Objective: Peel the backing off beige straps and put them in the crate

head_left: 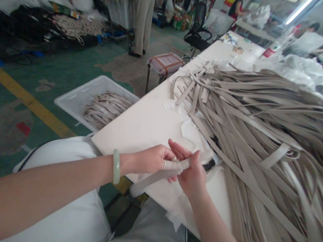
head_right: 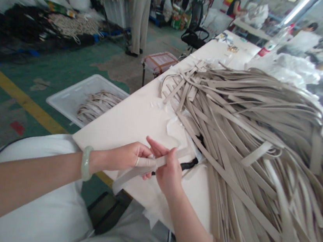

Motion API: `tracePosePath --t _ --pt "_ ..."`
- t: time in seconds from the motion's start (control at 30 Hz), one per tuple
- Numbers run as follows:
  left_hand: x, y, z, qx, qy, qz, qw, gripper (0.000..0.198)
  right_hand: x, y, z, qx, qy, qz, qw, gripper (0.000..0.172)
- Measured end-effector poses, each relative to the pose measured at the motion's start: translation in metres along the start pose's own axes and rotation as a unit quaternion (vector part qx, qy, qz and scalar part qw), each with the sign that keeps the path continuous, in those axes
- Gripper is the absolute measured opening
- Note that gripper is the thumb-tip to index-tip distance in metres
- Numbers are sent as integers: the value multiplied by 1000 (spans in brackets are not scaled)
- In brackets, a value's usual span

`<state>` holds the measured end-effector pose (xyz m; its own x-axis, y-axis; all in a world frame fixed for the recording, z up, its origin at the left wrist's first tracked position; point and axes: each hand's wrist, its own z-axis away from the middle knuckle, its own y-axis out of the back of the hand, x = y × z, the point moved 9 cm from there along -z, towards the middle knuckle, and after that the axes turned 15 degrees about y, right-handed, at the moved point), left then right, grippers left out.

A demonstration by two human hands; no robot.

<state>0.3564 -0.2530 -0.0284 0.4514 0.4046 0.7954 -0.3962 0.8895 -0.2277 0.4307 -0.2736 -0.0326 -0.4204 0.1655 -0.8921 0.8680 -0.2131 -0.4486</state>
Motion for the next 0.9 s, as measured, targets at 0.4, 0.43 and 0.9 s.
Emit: tracePosePath --t 0.4,0.43,0.9 --pt "-47 -23 46 -357 199 -156 899 18 -137 155 -14 348 333 27 876 58" --pt "-52 -16 50 -356 231 -170 889 22 -155 170 -6 394 379 42 837 63" --pt "24 77 -3 136 21 377 916 32 -40 -92 54 -360 484 554 573 41"
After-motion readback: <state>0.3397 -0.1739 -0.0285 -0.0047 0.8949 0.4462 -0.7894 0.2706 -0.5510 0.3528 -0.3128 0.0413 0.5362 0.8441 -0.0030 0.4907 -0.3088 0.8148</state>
